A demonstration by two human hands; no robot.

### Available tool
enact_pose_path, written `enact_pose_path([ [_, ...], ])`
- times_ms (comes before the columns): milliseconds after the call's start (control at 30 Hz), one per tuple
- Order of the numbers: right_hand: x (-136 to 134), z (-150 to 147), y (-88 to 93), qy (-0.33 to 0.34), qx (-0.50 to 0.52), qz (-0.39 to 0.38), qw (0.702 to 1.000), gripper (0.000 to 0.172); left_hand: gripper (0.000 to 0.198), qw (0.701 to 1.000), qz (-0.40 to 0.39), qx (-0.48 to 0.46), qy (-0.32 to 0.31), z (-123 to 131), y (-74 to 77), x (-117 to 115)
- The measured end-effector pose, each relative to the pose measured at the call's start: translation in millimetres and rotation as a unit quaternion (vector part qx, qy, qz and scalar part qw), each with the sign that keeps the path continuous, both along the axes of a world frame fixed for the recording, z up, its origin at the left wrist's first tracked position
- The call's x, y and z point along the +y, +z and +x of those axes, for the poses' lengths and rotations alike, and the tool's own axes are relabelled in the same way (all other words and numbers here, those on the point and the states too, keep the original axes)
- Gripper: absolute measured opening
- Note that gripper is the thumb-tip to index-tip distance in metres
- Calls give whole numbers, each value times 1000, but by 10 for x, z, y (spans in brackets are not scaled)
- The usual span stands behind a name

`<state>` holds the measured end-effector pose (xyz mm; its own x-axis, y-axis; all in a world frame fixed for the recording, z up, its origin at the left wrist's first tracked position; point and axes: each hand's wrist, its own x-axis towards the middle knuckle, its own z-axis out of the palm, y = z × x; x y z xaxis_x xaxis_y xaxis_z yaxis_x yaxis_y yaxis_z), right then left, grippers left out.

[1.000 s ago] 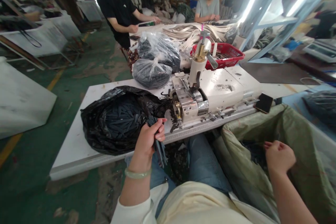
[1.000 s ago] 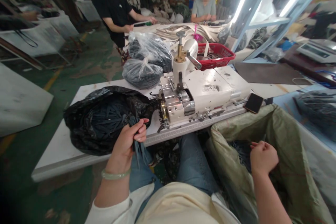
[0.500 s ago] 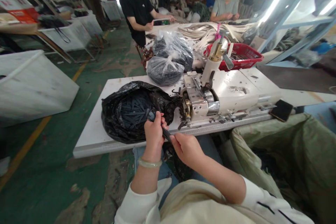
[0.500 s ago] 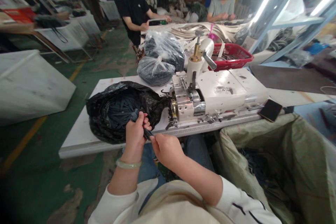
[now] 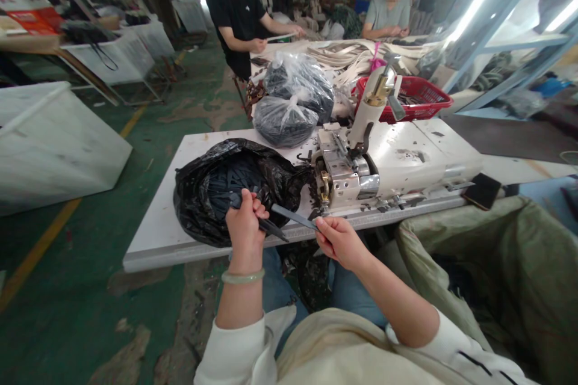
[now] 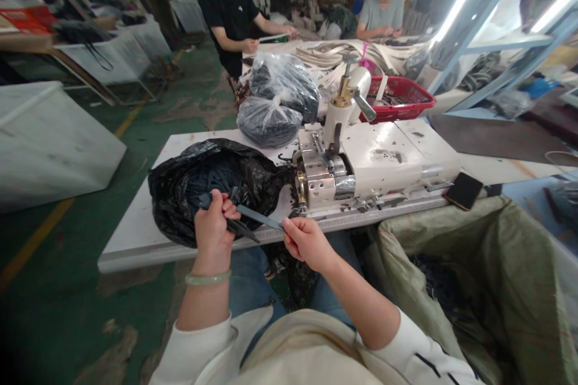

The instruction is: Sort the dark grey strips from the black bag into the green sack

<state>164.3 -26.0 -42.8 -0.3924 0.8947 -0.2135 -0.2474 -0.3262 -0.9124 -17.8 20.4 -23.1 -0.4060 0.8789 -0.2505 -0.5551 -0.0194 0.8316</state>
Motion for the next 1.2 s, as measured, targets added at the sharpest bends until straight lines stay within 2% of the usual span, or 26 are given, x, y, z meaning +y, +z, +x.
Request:
enact_pose_path([
  [67, 23, 67, 15, 1, -6, 21, 1000, 46, 40, 992, -21, 9, -128, -89, 64, -84],
  [133, 46, 121, 35, 6, -55, 62, 997, 47, 44, 960, -50, 15, -273, -138, 129, -198],
  [200, 69, 159, 44, 11, -109, 108, 988, 49, 40, 939, -62, 39, -336, -138, 184, -303],
  [267, 86, 177, 30, 12, -111, 122, 986, 50, 34, 939, -61, 69, -331, -99, 224, -370],
  [367, 76, 157, -19, -27, 26, 51, 998, 43, 33, 949, -55, 80, -301, 5, 264, -401],
  [467, 16, 74, -35, -81, 212, -34, 973, 30, 31, 962, -40, 90, -255, 159, 278, -404],
  [567, -45, -53, 2, -81, 298, -61, 949, 26, 30, 973, -2, 134, -187, 354, 233, -433],
  [667, -51, -155, 45, -119, 300, -57, 945, 28, 29, 964, 24, 208, -167, 547, 134, -509],
  [800, 38, -105, 49, -161, 292, -75, 940, 27, 30, 937, 7, 281, -209, 724, 12, -628],
  [900, 187, 126, 33, -205, 275, -54, 938, 31, 31, 940, -19, 231, -251, 766, -46, -670],
  [967, 327, 348, 34, -229, 234, -29, 944, 35, 31, 952, -40, 182, -244, 748, -74, -668],
  [1100, 616, 742, 77, -166, 142, -64, 974, 35, 30, 968, -69, 151, -190, 661, -118, -647],
  [1200, 763, 854, 131, -156, 121, -114, 974, 30, 31, 968, -78, 150, -184, 634, -140, -659],
])
